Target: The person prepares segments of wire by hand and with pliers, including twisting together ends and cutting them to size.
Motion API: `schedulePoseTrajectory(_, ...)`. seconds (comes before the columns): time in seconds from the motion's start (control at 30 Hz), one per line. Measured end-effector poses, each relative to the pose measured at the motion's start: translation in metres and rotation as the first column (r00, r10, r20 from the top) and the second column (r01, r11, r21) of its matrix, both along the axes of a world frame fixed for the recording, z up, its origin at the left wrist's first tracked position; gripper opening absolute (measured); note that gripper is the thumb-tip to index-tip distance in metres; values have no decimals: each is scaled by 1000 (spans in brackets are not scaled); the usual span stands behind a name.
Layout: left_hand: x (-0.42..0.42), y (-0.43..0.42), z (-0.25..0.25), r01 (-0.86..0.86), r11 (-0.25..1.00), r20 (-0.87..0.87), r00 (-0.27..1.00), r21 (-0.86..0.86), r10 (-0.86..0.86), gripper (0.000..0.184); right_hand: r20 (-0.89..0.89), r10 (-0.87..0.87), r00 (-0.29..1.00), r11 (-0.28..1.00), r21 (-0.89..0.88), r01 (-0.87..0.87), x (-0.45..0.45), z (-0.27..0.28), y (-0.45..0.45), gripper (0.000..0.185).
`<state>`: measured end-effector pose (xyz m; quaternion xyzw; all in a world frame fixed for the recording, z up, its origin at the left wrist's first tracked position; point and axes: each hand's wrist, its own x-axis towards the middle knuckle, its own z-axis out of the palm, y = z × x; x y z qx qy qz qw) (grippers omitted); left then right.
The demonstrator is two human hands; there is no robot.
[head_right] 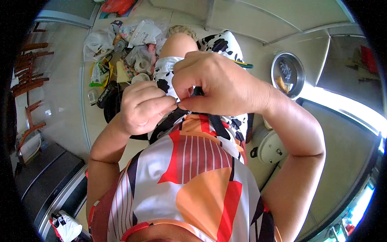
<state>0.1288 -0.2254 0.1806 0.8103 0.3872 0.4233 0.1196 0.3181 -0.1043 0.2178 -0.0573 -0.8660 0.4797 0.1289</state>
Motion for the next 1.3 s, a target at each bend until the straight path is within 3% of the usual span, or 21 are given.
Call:
schedulePoseTrajectory(0.07, 2, 1, 1, -29, 998, 47, 998, -53, 32, 16, 5, -11, 1000, 992, 125, 10, -2, 10, -4, 15)
schedulePoseTrajectory(0.1, 3, 0, 0, -60, 995, 78, 995, -81, 67, 15, -34, -69, 997, 955, 287, 75, -3, 10, -11, 15)
schedulePoseTrajectory(0.2, 7, -1, -8, -136, 978, 152, 975, -157, 161, 11, -205, -159, 966, 707, 659, 257, -5, 3, -35, 20)
schedulePoseTrajectory(0.3, 12, -1, -18, -183, 954, 211, 949, -237, 234, 9, -261, -216, 941, 498, 799, 336, -2, -13, -50, 24)
schedulePoseTrajectory(0.33, 14, -1, -26, -189, 939, 239, 935, -288, 262, 9, -242, -255, 936, 483, 807, 340, 2, -20, -48, 23)
schedulePoseTrajectory(0.37, 16, -2, -29, -191, 922, 267, 920, -338, 288, 9, -191, -320, 928, 620, 698, 358, 6, -19, -46, 21)
schedulePoseTrajectory(0.43, 11, 0, -27, -161, 955, 215, 952, -250, 217, 10, -66, -413, 908, 815, 419, 401, 12, -20, -37, 19)
schedulePoseTrajectory(0.47, 9, -1, -25, -152, 968, 196, 962, -199, 191, 10, 25, -405, 914, 910, 104, 401, 17, -13, -29, 16)
schedulePoseTrajectory(0.5, 8, -3, -24, -139, 979, 175, 971, -150, 164, 10, 169, -386, 907, 879, -229, 417, 23, -13, -22, 28)
schedulePoseTrajectory(0.57, 3, 0, -22, -102, 994, 91, 990, -33, 105, 14, 265, -237, 935, 693, -629, 354, 26, -23, -10, 31)
schedulePoseTrajectory(0.63, 2, 1, -14, -60, 997, 11, 998, 46, 59, 16, 276, 50, 960, 607, -772, 190, 23, -31, -6, 32)
schedulePoseTrajectory(0.67, 2, 1, -15, -67, 989, -8, 998, 132, 69, 18, 345, 70, 936, 573, -782, 245, 19, -28, -10, 28)
schedulePoseTrajectory(0.77, -2, -2, -12, -36, 989, -92, 995, 140, 49, 19, 340, 184, 922, 588, -790, 174, 14, -29, -11, 26)
schedulePoseTrajectory(1.0, 1, -5, -7, 32, 991, -49, 998, 128, -26, 22, 202, 216, 955, 577, -816, 42, 15, -35, -15, 19)
schedulePoseTrajectory(1.1, 6, -9, -14, 15, 999, 12, 1000, 48, -16, 24, 242, 59, 968, 874, -480, 67, 18, -23, -20, 17)
schedulePoseTrajectory(1.23, 11, -12, -27, -6, 986, 111, 994, -169, 25, 16, 200, -89, 976, 984, -133, 117, 18, -22, -28, 16)
schedulePoseTrajectory(1.3, 12, -12, -31, -39, 970, 130, 989, -240, 72, 13, 183, -162, 970, 973, -133, 188, 20, -35, -28, 15)
